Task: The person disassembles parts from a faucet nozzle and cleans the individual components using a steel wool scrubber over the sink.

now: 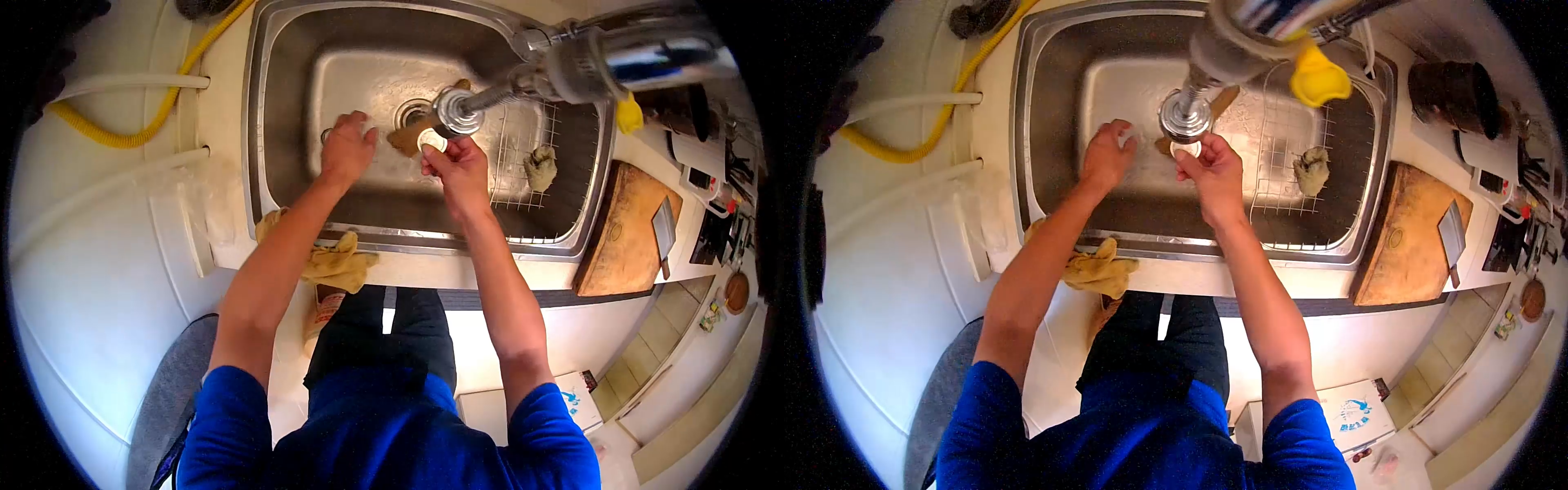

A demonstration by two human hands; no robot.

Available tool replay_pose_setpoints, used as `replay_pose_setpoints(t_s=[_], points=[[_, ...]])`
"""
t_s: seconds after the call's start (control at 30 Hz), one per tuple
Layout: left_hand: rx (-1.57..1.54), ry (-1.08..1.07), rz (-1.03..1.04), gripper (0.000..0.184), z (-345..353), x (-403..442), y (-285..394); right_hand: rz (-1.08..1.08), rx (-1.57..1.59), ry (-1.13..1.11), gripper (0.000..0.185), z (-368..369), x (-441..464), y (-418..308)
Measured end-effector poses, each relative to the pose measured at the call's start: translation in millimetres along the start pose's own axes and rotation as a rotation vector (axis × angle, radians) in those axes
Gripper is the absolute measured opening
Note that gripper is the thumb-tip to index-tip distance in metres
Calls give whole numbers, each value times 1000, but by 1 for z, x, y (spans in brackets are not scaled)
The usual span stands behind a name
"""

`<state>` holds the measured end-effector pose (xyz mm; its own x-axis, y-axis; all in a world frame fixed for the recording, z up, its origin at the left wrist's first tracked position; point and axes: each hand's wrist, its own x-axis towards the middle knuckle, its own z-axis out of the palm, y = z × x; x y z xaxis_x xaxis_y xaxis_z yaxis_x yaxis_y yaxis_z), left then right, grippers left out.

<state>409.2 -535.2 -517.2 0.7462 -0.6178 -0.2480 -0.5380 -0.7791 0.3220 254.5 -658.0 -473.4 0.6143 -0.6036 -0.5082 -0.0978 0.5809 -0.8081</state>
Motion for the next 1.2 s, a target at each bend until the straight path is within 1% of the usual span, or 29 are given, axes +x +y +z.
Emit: replay_pose_setpoints(t_s=[0.07, 0.1, 0.17, 0.2, 0.27, 0.33, 0.37, 0.4, 0.47, 0.5, 0.53, 0.57, 0.6, 0.63, 0.67, 0.73, 0.8, 0.87, 0.9, 0.97, 1.0, 1.07, 1.13, 1.2], points=[[-1054, -440, -235, 30, -32, -7, 36, 0, -31, -14, 35, -3, -2, -4], [-1055, -443, -230, 30, -32, -12, 47, -17, -72, -13, 35, -2, -4, -7], [-1463, -430, -172, 19, -31, -20, 64, -35, -117, -5, 36, -4, -6, -12], [-1466, -433, -173, 19, -27, -21, 65, -61, -141, -31, 33, -5, -7, -13], [-1532, -464, -197, 12, -19, -19, 67, -85, -167, -61, 30, -7, -7, -14], [-1527, -440, -207, 13, -19, -15, 67, -91, 39, -28, 24, -6, -5, -10], [-1519, -417, -216, 13, -19, -14, 67, -51, 72, -5, 20, -9, -5, -7], [-1514, -419, -221, 13, -18, -15, 66, -47, 77, -4, 20, -11, -4, -2], [-1399, -337, -208, 11, -18, -16, 63, -2, 213, 72, 19, -14, -1, 7], [-1391, -339, -206, 11, -21, -16, 63, 25, 264, 139, 21, -18, 2, 17], [-1414, -365, -263, 10, -25, -17, 63, 25, 272, 142, 21, -25, 11, 37], [-1436, -394, -322, 9, -28, -20, 64, -62, -155, 174, 24, -35, 24, 62], [-1428, -404, -320, 9, -28, -21, 64, -147, -584, 203, 28, -35, 32, 65], [-1506, -431, -381, 11, -29, -21, 63, -137, -1132, 118, 35, -38, 38, 66], [-1584, -455, -443, 13, -29, -21, 63, -136, -1127, 128, 35, -38, 40, 72], [-1609, -448, -435, 14, -29, -23, 67, 167, -1572, 98, 37, -21, 36, 65], [-1636, -441, -429, 15, -29, -24, 72, 199, -1553, 84, 39, -36, 48, 90], [-1672, -386, -462, 14, -33, -25, 80, 122, -1620, -44, 40, -49, 53, 105], [-1671, -390, -462, 14, -34, -22, 81, 125, -1620, -43, 40, -52, 60, 108], [-1628, -387, -420, 17, -34, -16, 83, 342, -1484, -340, 41, -58, 68, 111], [-1632, -391, -419, 17, -35, -15, 84, 345, -1487, -337, 41, -56, 59, 101], [-1601, -321, -282, 25, -35, -10, 85, 95, -925, 7, 40, -40, 26, 62], [-1564, -308, -275, 24, -31, -6, 83, -71, -526, 221, 35, -37, 3, 47], [-1542, -354, -238, 21, -32, -4, 82, -309, -407, 250, 28, -26, -23, 6]])
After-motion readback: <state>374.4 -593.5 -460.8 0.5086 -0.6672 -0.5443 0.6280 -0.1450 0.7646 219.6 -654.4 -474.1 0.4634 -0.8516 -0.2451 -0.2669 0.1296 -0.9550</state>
